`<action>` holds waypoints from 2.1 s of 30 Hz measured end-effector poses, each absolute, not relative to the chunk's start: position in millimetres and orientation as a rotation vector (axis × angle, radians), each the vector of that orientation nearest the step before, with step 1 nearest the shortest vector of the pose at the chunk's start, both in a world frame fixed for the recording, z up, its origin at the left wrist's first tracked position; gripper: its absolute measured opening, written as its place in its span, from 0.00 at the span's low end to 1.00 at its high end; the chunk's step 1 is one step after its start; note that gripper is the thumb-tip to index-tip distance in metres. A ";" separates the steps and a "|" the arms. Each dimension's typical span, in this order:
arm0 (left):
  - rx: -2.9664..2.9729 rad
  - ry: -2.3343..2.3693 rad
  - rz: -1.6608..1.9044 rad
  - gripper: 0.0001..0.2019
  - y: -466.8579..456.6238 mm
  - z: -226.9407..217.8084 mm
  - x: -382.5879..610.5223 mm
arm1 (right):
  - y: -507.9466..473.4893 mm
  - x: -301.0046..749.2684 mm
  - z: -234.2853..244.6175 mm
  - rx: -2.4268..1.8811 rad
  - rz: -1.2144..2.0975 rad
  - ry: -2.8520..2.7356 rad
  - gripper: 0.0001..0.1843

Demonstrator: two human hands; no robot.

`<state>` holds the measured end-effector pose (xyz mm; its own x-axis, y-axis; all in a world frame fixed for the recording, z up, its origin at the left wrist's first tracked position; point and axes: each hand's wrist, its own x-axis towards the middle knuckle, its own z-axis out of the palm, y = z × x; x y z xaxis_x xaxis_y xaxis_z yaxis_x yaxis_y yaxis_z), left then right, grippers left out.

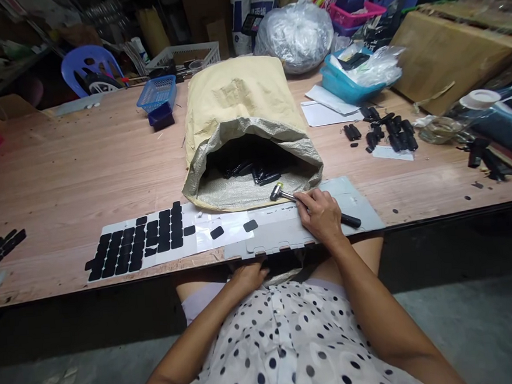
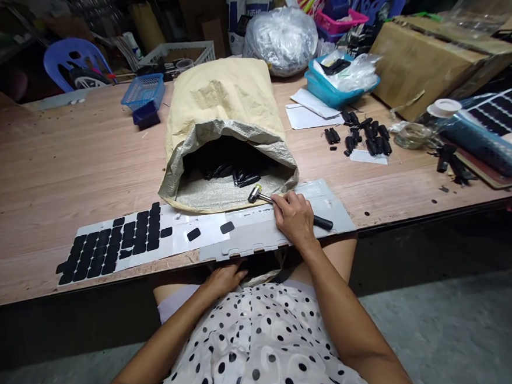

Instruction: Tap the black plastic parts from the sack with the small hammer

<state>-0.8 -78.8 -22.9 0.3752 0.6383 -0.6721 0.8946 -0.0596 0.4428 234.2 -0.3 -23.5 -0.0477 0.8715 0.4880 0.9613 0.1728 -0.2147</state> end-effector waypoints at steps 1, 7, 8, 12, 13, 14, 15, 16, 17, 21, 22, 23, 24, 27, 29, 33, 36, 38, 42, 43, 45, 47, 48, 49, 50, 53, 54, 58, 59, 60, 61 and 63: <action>1.837 1.229 -0.384 0.23 -77.8 -11.4 -4.1 | -0.3 234.0 -23.6 -1.723 -0.221 -1.943 0.16; 1.871 0.775 0.056 0.18 -21.7 53.5 -24.1 | -0.6 230.7 -21.9 -1.728 -0.203 -1.928 0.16; 1.895 0.862 0.169 0.17 -1.8 57.7 -25.4 | -0.5 230.3 -21.5 -1.728 -0.203 -1.924 0.16; 2.073 1.530 0.686 0.15 86.2 50.0 -22.3 | 0.5 230.5 -20.9 -1.720 -0.196 -1.926 0.15; 2.088 1.686 0.772 0.15 104.9 44.3 -20.4 | 0.7 230.8 -21.1 -1.713 -0.197 -1.930 0.15; 2.088 1.796 0.800 0.15 120.6 38.3 -18.4 | 0.8 231.0 -21.3 -1.703 -0.200 -1.935 0.15; 2.090 1.871 0.798 0.14 132.9 32.6 -16.7 | 0.9 231.3 -21.5 -1.693 -0.205 -1.939 0.15; 2.091 1.916 0.775 0.12 141.6 27.8 -15.3 | 0.8 231.4 -21.8 -1.685 -0.210 -1.941 0.15; 2.098 1.934 0.742 0.09 146.6 24.1 -14.4 | 0.7 231.5 -22.0 -1.680 -0.214 -1.941 0.15; 2.146 1.912 0.767 0.02 133.5 22.5 -16.1 | 0.0 231.0 -21.9 -1.690 -0.206 -1.933 0.15; 2.157 1.881 0.804 0.02 123.2 24.4 -17.4 | -0.1 230.8 -21.6 -1.696 -0.200 -1.929 0.15; 2.170 1.824 0.826 0.04 110.9 26.2 -18.7 | -0.3 230.5 -21.3 -1.701 -0.192 -1.927 0.15; 2.186 1.741 0.823 0.05 97.0 27.6 -19.9 | -0.5 230.3 -20.9 -1.706 -0.185 -1.926 0.15; 2.231 1.428 0.676 0.06 53.8 25.0 -21.7 | -0.9 229.9 -20.0 -1.720 -0.169 -1.927 0.15; 2.227 1.326 0.591 0.06 31.1 17.9 -20.8 | -1.2 230.1 -19.7 -1.732 -0.163 -1.922 0.15; 2.186 1.363 0.601 0.06 13.2 5.9 -13.3 | -1.4 231.2 -19.1 -1.759 -0.139 -1.920 0.15; 2.167 1.396 0.618 0.10 14.7 6.0 -3.6 | -1.0 232.7 -18.4 -1.786 -0.150 -1.942 0.16; 2.130 1.420 0.613 0.09 16.2 7.6 2.8 | -0.1 234.3 -18.1 -1.795 -0.170 -1.969 0.15; 2.039 1.466 0.616 0.05 16.1 7.8 9.7 | 1.7 238.2 -16.9 -1.776 -0.189 -2.022 0.14; 2.030 1.464 0.620 0.05 15.8 7.3 10.1 | 1.4 239.0 -15.9 -1.766 -0.181 -2.030 0.14; 2.021 1.452 0.629 0.05 15.2 6.4 9.8 | -1.7 239.6 -12.4 -1.749 -0.143 -2.019 0.14; 2.014 1.434 0.637 0.06 15.4 6.2 8.5 | -8.6 238.6 -6.8 -1.726 -0.080 -1.969 0.15; 2.007 1.423 0.639 0.06 15.8 6.4 7.4 | -13.4 237.5 -3.5 -1.704 -0.037 -1.936 0.16; 1.999 1.412 0.635 0.06 16.5 6.8 6.0 | -18.9 236.1 0.0 -1.670 0.011 -1.909 0.17; 1.992 1.399 0.627 0.06 17.4 7.3 4.4 | -24.7 234.4 3.3 -1.624 0.066 -1.890 0.17; 1.989 1.365 0.601 0.06 21.2 8.6 -0.9 | -41.6 228.5 10.6 -1.485 0.224 -1.877 0.19; 1.992 1.354 0.597 0.06 22.4 8.7 -2.3 | -46.3 226.6 11.7 -1.467 0.257 -1.882 0.19; 1.992 1.331 0.609 0.06 24.4 7.4 -3.7 | -58.1 220.6 11.5 -1.520 0.294 -1.918 0.21; 1.993 1.336 0.612 0.06 24.2 6.9 -3.2 | -59.5 219.6 11.1 -1.532 0.288 -1.928 0.21; 1.994 1.344 0.612 0.06 23.9 6.5 -2.6 | -60.3 218.7 10.8 -1.540 0.276 -1.938 0.21; 1.995 1.354 0.609 0.06 23.6 6.1 -1.9 | -60.8 218.1 10.8 -1.545 0.258 -1.949 0.21; 2.000 1.369 0.601 0.06 23.0 5.4 -0.6 | -60.9 217.7 11.2 -1.562 0.207 -1.979 0.22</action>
